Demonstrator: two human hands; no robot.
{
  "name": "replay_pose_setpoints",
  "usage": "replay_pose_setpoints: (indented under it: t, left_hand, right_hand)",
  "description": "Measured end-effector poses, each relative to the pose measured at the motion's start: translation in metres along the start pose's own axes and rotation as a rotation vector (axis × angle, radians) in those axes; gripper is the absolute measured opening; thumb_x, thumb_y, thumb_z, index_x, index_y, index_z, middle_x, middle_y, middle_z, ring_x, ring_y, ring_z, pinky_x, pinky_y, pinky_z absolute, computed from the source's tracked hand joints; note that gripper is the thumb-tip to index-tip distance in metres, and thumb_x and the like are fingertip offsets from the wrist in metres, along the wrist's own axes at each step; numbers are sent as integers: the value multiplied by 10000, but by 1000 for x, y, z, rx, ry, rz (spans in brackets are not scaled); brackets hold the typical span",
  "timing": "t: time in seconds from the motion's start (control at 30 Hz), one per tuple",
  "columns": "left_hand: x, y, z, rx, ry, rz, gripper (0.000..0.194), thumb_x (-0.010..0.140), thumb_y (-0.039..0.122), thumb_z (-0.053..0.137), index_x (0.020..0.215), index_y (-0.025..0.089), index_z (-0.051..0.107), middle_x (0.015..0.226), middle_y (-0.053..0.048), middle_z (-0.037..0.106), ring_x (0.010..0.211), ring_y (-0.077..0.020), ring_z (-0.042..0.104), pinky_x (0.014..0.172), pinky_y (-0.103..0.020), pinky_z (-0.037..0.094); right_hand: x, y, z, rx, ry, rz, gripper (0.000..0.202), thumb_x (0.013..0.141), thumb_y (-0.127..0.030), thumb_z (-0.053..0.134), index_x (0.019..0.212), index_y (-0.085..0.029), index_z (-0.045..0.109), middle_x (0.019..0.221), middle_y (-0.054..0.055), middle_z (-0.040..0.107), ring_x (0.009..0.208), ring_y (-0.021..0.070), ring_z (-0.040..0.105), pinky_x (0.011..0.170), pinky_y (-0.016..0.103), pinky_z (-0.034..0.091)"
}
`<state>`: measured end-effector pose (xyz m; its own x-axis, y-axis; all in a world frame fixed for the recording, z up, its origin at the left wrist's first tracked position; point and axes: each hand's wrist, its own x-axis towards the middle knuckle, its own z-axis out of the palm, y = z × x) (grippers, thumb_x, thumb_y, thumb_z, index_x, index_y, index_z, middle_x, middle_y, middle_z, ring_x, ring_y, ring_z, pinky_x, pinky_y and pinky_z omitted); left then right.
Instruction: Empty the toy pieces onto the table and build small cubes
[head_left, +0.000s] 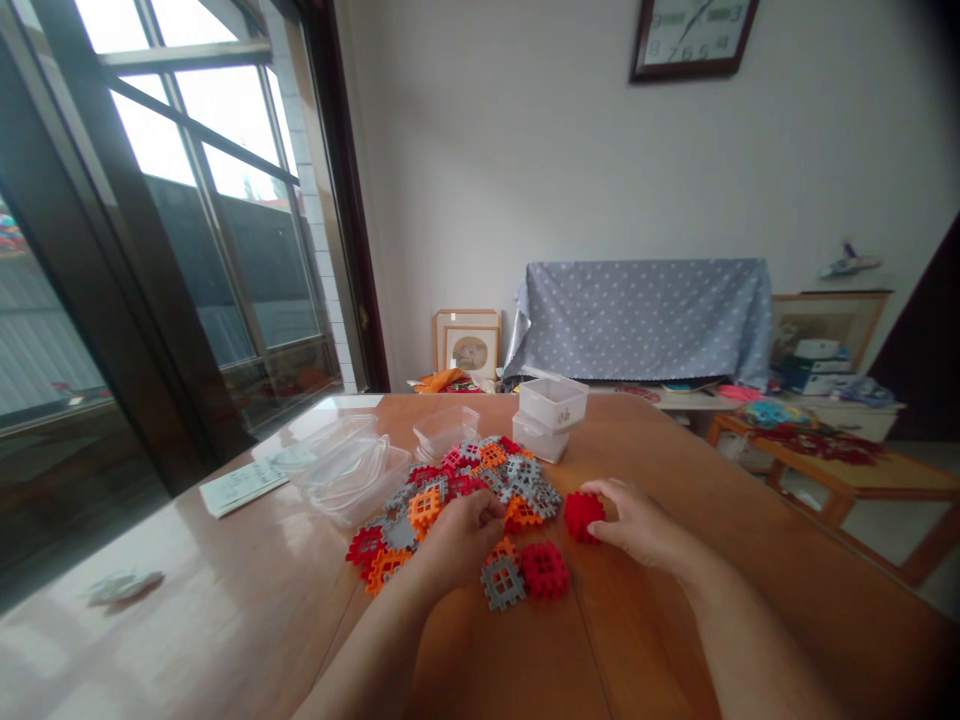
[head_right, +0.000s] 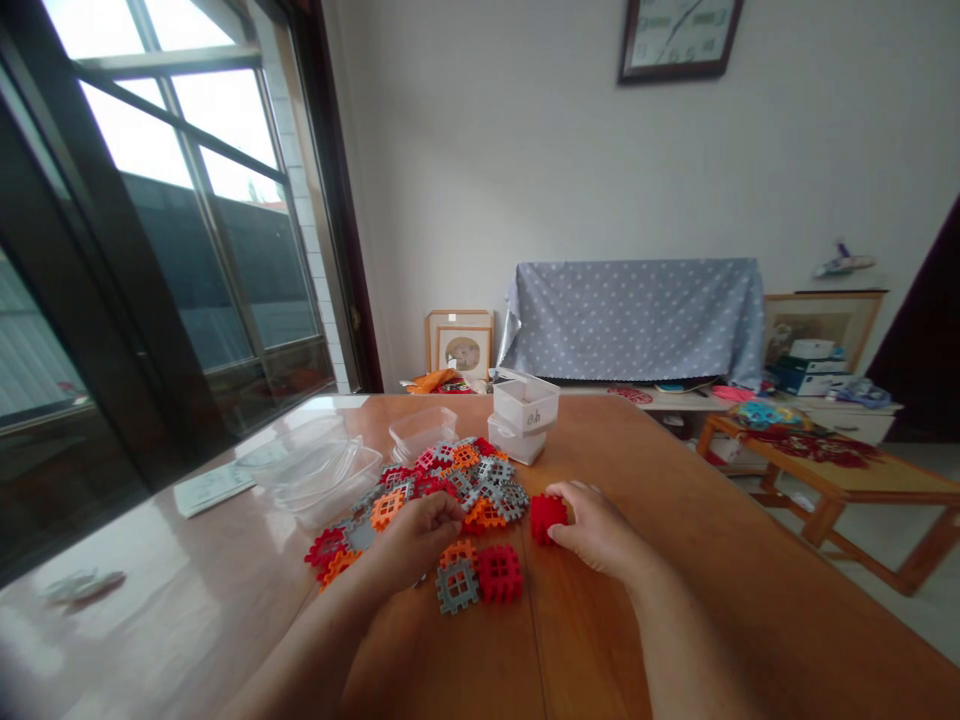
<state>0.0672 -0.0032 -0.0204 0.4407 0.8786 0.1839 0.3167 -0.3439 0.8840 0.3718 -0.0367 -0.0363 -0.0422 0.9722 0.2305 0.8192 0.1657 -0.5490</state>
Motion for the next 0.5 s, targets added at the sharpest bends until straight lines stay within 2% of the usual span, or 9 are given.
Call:
replay_pose_setpoints:
  t: [0.2,0.33,0.43,0.5]
  left_hand:
    - [-2,1,-2,13,2,-17,112,743,230,604,799,215,700,628,12,609,522,-127,464,491,-221,279]
    - [-4,1,-5,170,-6,42,123,733,184,578,770,227,687,664,-1,630,571,-147,509,536,-236,314]
    - [-8,4,-8,316,-31,103,122,720,175,598,789,231,681,753,-20,661,650,-167,550,581,-248,341]
    - [-12,8,-8,416,-92,148,131,730,217,638,850,233,689,852,-41,680,749,-195,585,637,-263,380]
  right_hand:
    - [0,4,0,30,-22,-7,473,734,-268,686,1202,-200,668,1212,96,675,1147,275,600,1022,420,433]
    - [0,4,-1,32,19,-17,531,750,-321,685,1262,-187,636,1275,114,641,1171,279,594,1021,413,446]
    - [-1,-3,-1,45,87,0,527,807,-394,642,1295,-198,616,1304,123,622,1136,280,614,932,398,500]
    - [0,-9,-1,68,129,0,497,850,-433,598,1294,-209,613,1292,122,629,1111,277,626,876,384,522]
